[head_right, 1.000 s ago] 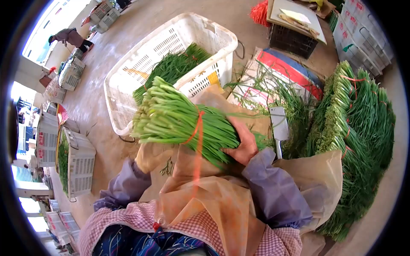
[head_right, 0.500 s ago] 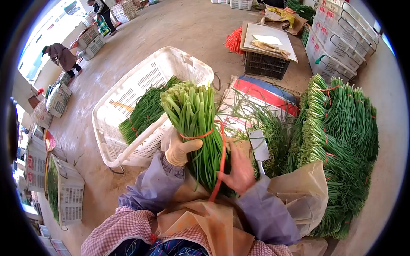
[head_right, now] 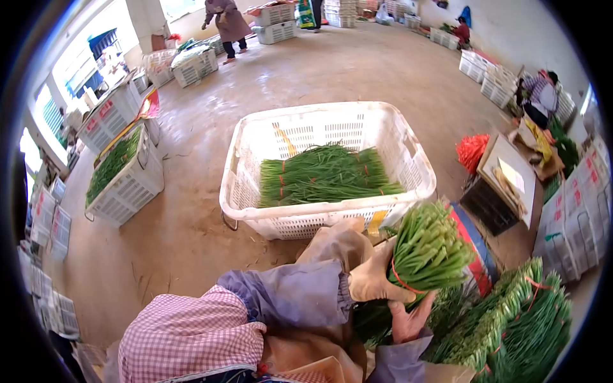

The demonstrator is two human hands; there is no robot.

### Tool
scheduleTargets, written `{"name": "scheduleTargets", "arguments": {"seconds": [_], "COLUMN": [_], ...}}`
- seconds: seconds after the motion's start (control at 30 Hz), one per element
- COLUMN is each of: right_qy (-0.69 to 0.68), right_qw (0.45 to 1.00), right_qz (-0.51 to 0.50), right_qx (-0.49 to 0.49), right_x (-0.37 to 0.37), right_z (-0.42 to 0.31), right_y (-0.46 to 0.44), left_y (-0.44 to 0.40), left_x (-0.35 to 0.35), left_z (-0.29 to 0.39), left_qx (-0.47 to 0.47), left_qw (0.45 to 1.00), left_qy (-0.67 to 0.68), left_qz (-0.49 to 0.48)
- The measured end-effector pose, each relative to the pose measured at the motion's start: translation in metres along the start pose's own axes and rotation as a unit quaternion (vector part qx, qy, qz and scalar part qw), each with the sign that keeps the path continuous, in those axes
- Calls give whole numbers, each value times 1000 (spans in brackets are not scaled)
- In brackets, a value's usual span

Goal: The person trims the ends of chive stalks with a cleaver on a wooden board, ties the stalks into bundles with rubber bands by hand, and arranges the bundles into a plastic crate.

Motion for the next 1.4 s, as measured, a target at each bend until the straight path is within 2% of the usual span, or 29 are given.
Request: {"name": "scheduleTargets", "arguments": {"seconds": [0.03, 0.13, 0.2, 0.3, 0.33, 0.37, 0.4, 0.47, 0.5, 0.57, 0.67, 0.73, 0.77, 0.8, 0.87, 0.9, 0.97, 1.03, 1.07, 1.1, 1.13, 1.23, 1.27, 1.33, 1.37, 1.4], "right_qy": [-59, -71, -114, -258, -288, -318, -360, -374, -383, -400, -434, -462, -481, -503, -555, -567, -518, -252, -56, 140, 162, 139, 108, 45, 127, 166], "right_qw": [998, 996, 988, 947, 946, 942, 932, 925, 921, 911, 893, 875, 861, 841, 797, 783, 816, 932, 956, 941, 910, 808, 841, 879, 902, 882], "right_qz": [-18, -27, 28, 151, 119, 88, 28, 12, 5, 7, 19, 44, 66, 92, 129, 132, 95, -38, -57, -80, -128, -303, -220, -50, 79, 138], "right_qx": [-21, -54, -103, -114, -83, -53, -34, -60, -74, -96, -120, -137, -153, -174, -202, -217, -239, -259, -281, -299, -361, -485, -482, -472, -406, -419], "right_x": [-3, -5, -1, 3, 0, -3, 7, 6, 4, -4, -16, -19, -27, -39, -81, -105, -134, -117, -103, -87, -88, -102, -88, -57, -36, -6], "right_z": [20, 52, 70, 111, 87, 63, 99, 102, 105, 116, 132, 151, 163, 177, 205, 215, 239, 252, 265, 278, 299, 338, 339, 339, 347, 336], "right_y": [5, 20, 35, 53, 40, 28, 44, 44, 41, 36, 27, 29, 33, 37, 41, 42, 36, 37, 58, 85, 119, 216, 216, 220, 218, 204], "left_y": [1, 2, 0, -10, -17, -25, -33, -52, -70, -64, -69, -79, -77, -83, -100, -110, -130, -134, -135, -134, -125, -104, -93, -82, -73, -72], "left_x": [1, 0, -1, 1, 11, 15, 24, 33, 28, 7, 16, 24, 17, 20, 34, 47, 54, 62, 59, 57, 62, 68, 79, 75, 72, 62], "left_z": [3, 2, -17, 1, -22, -13, -12, -11, -53, -67, -83, -86, -65, -81, -95, -111, -139, -172, -184, -196, -224, -278, -315, -334, -342, -342], "left_qx": [-11, 0, 22, 124, 142, 154, 189, 251, 179, 242, 320, 354, 404, 462, 448, 407, 404, 480, 482, 480, 482, 494, 476, 508, 526, 512], "left_qw": [1000, 1000, 999, 972, 959, 951, 933, 886, 898, 843, 878, 883, 852, 831, 827, 851, 823, 753, 716, 675, 640, 609, 614, 627, 631, 655], "left_qy": [-5, -7, -20, -142, -158, -108, -154, -214, -117, 156, 163, 167, 202, 157, 109, 31, -45, -181, -266, -344, -381, -404, -405, -344, -313, -276], "left_qz": [1, 28, 14, -138, -186, -246, -265, -327, -384, -454, -316, -259, -265, -267, -321, -330, -396, -413, -429, -443, -462, -471, -482, -480, -477, -482]}}
Point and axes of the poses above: each hand's wrist, its own y-axis away from the middle knuckle, its own x-axis out of the back of the hand, z = x × y, the point moved 6 cm from there along -y, towards the middle knuckle, and after that the axes turned 13 degrees about -z, right-handed, at the moved point
